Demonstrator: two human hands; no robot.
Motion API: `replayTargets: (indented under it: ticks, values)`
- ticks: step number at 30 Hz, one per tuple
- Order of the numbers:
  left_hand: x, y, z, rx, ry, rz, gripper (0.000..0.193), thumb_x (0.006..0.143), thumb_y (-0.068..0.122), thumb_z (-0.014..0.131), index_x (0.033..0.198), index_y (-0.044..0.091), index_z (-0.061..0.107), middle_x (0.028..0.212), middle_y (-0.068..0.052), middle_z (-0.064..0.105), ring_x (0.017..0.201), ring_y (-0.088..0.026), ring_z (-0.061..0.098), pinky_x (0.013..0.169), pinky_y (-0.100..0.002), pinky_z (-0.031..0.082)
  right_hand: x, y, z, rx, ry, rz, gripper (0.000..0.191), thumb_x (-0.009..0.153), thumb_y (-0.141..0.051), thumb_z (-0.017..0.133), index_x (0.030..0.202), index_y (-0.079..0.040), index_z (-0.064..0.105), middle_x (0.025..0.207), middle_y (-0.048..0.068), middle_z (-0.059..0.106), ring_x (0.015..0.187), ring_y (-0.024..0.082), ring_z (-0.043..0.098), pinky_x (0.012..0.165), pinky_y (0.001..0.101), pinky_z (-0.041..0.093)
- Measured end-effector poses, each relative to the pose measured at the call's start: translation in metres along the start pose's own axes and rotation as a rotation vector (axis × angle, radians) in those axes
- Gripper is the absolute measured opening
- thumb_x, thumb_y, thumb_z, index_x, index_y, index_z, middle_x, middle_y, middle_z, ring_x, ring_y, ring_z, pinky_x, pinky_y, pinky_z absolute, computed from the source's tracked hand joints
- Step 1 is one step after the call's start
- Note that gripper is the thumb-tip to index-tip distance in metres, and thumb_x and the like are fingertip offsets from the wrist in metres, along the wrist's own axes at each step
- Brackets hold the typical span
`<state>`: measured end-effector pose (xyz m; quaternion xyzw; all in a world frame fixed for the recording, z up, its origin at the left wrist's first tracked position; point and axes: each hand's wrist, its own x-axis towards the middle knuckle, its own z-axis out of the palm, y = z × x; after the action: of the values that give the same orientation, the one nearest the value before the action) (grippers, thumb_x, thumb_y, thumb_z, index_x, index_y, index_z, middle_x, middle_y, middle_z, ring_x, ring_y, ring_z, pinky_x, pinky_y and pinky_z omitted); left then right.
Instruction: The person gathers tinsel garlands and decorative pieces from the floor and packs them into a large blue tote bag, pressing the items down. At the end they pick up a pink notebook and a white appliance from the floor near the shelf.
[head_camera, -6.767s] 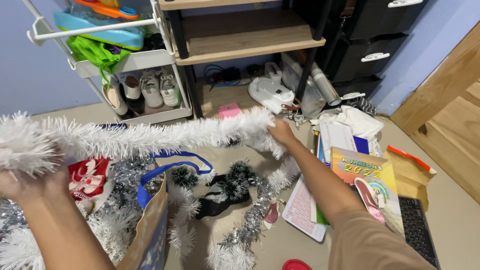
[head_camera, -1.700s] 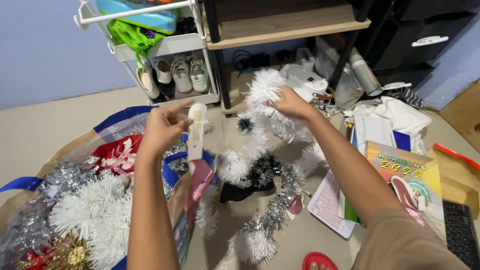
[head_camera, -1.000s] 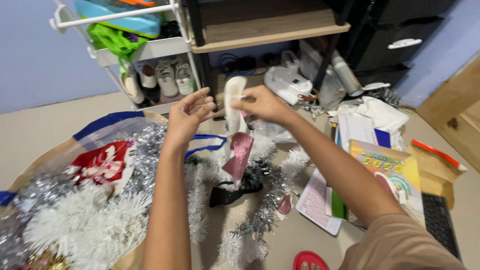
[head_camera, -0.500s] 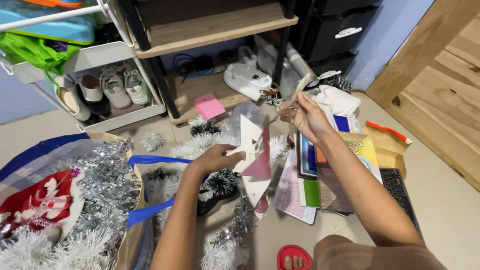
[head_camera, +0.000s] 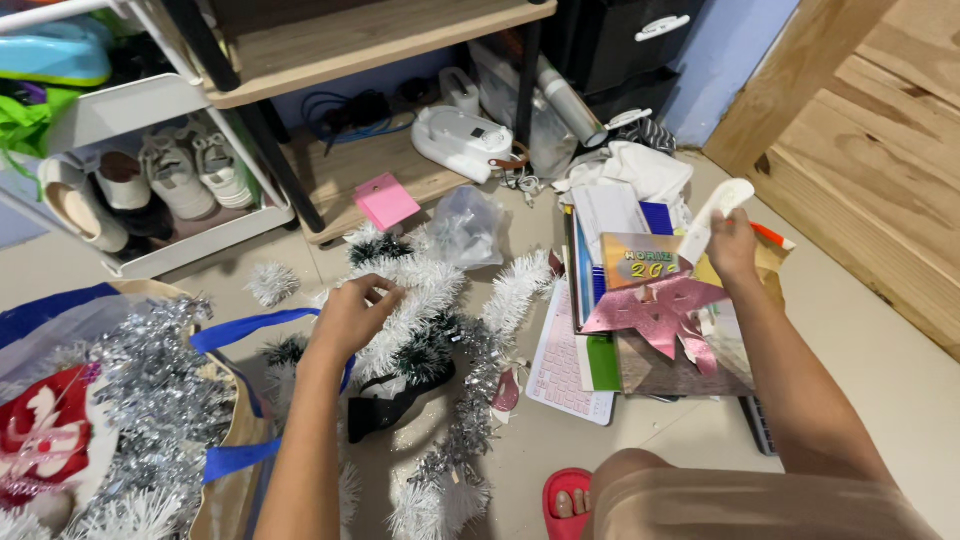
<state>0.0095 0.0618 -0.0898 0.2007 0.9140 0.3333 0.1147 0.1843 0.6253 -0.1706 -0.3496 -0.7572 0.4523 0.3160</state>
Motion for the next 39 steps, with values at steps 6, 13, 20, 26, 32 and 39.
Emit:
replayTargets:
  ticks: [6, 13, 20, 26, 32, 39]
  values:
    - [0.006, -0.009, 0.007, -0.077, 0.035, -0.021, 0.030, 0.092, 0.032, 0.067, 0.110, 0.009, 0.076, 0.084, -0.011, 0.078, 0.067, -0.024, 0.075, 0.070, -0.038, 0.057, -0.025, 0.029, -0.010, -0.599, 0.135, 0.196, 0.085, 0.090, -0.042, 0.075, 0.147, 0.004, 0.031, 0.119, 0.031, 0.057, 0.106, 0.043, 0.060, 0.092, 0.0499, 0.048]
    - [0.020, -0.053, 0.025, -0.137, -0.033, -0.159, 0.024, 0.088, 0.018, 0.067, 0.104, 0.005, 0.078, 0.080, -0.014, 0.078, 0.060, -0.020, 0.073, 0.061, -0.039, 0.063, -0.077, -0.005, 0.110, -0.621, 0.010, -0.319, 0.053, 0.089, -0.024, 0.075, 0.134, -0.003, 0.056, 0.129, 0.027, 0.055, 0.120, 0.043, 0.055, 0.100, 0.0515, 0.045]
    - [0.019, -0.121, 0.037, 0.029, -0.107, -0.435, 0.025, 0.087, 0.019, 0.067, 0.101, 0.002, 0.080, 0.084, -0.013, 0.080, 0.074, -0.025, 0.080, 0.081, -0.036, 0.061, -0.174, -0.060, 0.282, -0.413, -0.880, -0.615, 0.047, 0.086, -0.009, 0.060, 0.132, -0.004, 0.052, 0.130, 0.021, 0.055, 0.118, 0.038, 0.057, 0.101, 0.0479, 0.047]
    - [-0.009, -0.150, 0.022, 0.014, -0.018, -0.479, 0.025, 0.085, 0.019, 0.068, 0.100, 0.004, 0.081, 0.082, -0.014, 0.079, 0.076, -0.025, 0.079, 0.081, -0.037, 0.060, -0.206, -0.089, 0.377, -0.560, -0.982, -1.005, 0.066, 0.076, 0.004, 0.057, 0.141, -0.003, 0.048, 0.149, 0.017, 0.049, 0.136, 0.032, 0.048, 0.109, 0.0469, 0.038]
    - [-0.033, -0.143, 0.004, -0.041, 0.050, -0.482, 0.027, 0.084, 0.015, 0.065, 0.107, 0.008, 0.078, 0.079, -0.016, 0.078, 0.074, -0.028, 0.080, 0.077, -0.040, 0.062, -0.196, -0.088, 0.398, -1.016, -1.157, -0.815, 0.074, 0.079, -0.004, 0.067, 0.148, -0.006, 0.040, 0.140, 0.016, 0.056, 0.139, 0.030, 0.044, 0.122, 0.0475, 0.022]
    - [-0.024, -0.108, -0.014, -0.057, 0.196, -0.248, 0.048, 0.079, 0.023, 0.076, 0.125, 0.011, 0.068, 0.105, -0.019, 0.076, 0.097, -0.031, 0.072, 0.090, -0.041, 0.056, -0.173, -0.142, 0.407, -0.622, -1.403, -0.626, 0.036, 0.079, -0.022, 0.071, 0.108, -0.001, 0.066, 0.106, 0.020, 0.072, 0.096, 0.031, 0.070, 0.086, 0.0447, 0.056]
